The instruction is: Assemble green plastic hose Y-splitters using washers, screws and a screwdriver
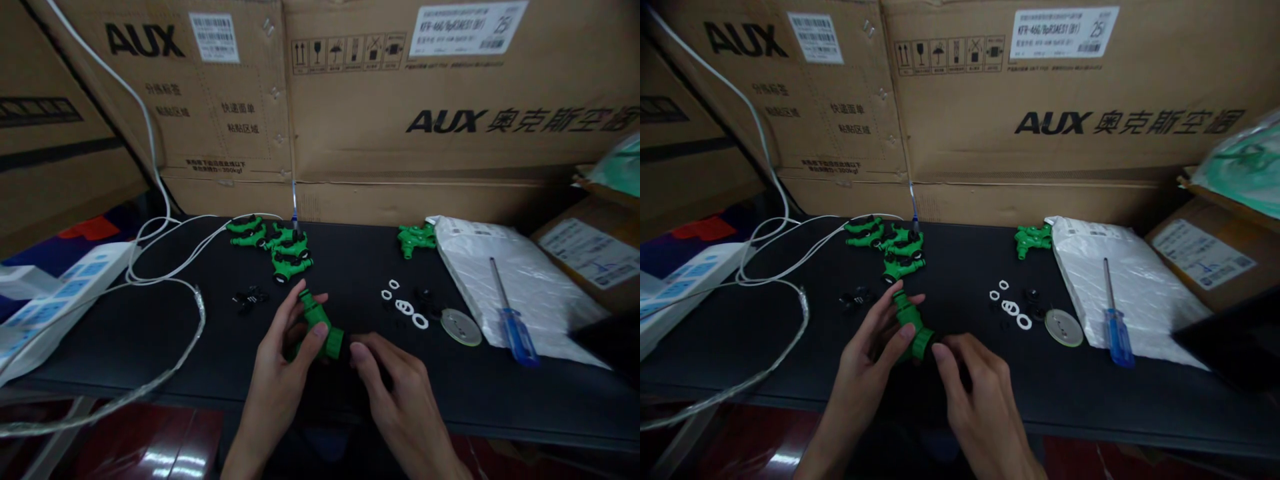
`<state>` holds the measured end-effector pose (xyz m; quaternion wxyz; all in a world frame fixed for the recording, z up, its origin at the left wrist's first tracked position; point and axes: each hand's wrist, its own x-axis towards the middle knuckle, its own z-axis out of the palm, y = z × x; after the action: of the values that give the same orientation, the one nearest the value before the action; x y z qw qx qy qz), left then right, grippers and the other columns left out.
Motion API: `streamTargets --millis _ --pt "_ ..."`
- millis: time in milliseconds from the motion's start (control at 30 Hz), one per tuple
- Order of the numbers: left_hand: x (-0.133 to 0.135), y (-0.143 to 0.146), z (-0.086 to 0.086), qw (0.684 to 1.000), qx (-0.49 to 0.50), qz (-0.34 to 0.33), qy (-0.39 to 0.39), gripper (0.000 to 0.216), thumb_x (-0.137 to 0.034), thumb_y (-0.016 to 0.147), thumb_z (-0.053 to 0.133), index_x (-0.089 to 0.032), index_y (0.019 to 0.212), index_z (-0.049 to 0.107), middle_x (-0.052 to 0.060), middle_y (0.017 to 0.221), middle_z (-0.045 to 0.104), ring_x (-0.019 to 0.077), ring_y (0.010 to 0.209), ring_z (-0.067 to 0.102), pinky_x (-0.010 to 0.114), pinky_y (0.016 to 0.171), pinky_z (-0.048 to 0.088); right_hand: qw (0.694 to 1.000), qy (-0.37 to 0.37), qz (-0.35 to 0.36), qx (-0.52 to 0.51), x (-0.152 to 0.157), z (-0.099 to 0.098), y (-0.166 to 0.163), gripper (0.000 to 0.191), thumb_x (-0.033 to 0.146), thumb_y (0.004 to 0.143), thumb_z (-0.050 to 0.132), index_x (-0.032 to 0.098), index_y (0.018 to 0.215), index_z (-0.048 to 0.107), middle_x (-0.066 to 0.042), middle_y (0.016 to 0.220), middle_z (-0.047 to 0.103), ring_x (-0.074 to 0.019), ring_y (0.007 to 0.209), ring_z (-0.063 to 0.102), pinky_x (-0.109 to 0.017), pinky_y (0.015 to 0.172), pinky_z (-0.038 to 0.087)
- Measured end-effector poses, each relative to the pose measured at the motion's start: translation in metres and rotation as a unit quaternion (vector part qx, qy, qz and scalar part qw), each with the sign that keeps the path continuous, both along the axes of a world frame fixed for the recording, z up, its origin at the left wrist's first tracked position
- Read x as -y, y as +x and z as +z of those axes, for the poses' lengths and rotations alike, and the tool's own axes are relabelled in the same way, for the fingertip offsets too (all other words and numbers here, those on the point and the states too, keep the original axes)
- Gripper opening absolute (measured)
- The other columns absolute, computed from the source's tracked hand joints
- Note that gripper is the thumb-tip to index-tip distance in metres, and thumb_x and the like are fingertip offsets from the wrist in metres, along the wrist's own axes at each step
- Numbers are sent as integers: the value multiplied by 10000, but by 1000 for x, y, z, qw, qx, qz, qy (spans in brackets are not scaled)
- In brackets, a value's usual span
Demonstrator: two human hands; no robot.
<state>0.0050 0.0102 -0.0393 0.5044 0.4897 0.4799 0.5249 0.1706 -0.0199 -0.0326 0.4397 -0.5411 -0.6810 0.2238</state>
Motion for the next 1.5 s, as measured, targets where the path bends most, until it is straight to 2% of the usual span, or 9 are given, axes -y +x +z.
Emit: streamTargets --millis 133,300,400,567,667,800,1133,1300,1500 --pt "0 0 0 1000 -4 0 3 583 -362 939 676 -313 1488 486 76 1397 691 238 1228 689 301 882 630 999 29 34 -16 3 -8 2 420 231 941 673 256 1348 574 -21 1027 748 -154 837 723 -253 780 599" --pt "0 0 -2 1000 -13 -2 11 601 -347 935 685 -298 1498 480 82 1406 684 238 1262 670 307 950 605 997 -34 27 -59 4 -5 -6 134 311 994 596 211 1035 675 -10 816 724 -145 702 692 -223 630 541" --pt "-1 -1 -3 1000 -12 -4 12 596 -343 939 683 -311 1496 476 69 1407 683 227 1278 658 299 951 604 993 -92 5 -70 2 1 -12 344 406 1034 508 204 791 643 29 611 599 -109 521 570 -215 499 448" --pt "-2 -2 -2 1000 4 4 12 559 -361 946 677 -315 1473 498 59 1382 699 218 1272 665 294 977 593 986 -74 45 -143 4 -4 -12 339 283 937 654 238 1271 614 -7 915 725 -139 753 705 -230 701 577" --pt "-1 -2 -1 1000 8 6 14 558 -363 938 689 -326 1465 509 54 1374 705 218 1246 684 270 937 608 979 -76 60 -178 6 -11 -12 301 233 952 622 253 1252 624 -13 949 734 -149 833 730 -251 785 590" --pt "0 -2 -1 999 -23 24 32 576 -364 930 693 -329 1473 503 58 1392 695 240 1280 663 303 985 593 957 -147 41 -246 4 -8 -18 192 353 975 611 205 1094 637 16 760 682 -114 597 656 -207 572 530" --pt "3 0 -2 996 -71 23 50 581 -350 928 701 -373 1474 503 22 1379 703 215 1296 644 285 1028 554 889 -326 55 -316 5 -3 -20 564 722 925 522 174 802 571 39 543 569 -52 334 485 -143 322 262" --pt "6 0 0 997 -59 32 34 588 -344 899 740 -364 1448 530 35 1342 718 223 1226 681 259 914 598 918 -307 60 -244 9 -1 -7 583 698 960 483 161 777 621 25 565 568 -59 385 508 -174 385 313" --pt "5 2 -3 1000 23 11 7 444 -322 839 807 -317 1254 650 45 1309 726 223 1040 764 293 889 626 987 -128 -59 -82 6 2 35 310 490 990 586 205 967 705 -2 733 649 -137 603 629 -255 559 471"
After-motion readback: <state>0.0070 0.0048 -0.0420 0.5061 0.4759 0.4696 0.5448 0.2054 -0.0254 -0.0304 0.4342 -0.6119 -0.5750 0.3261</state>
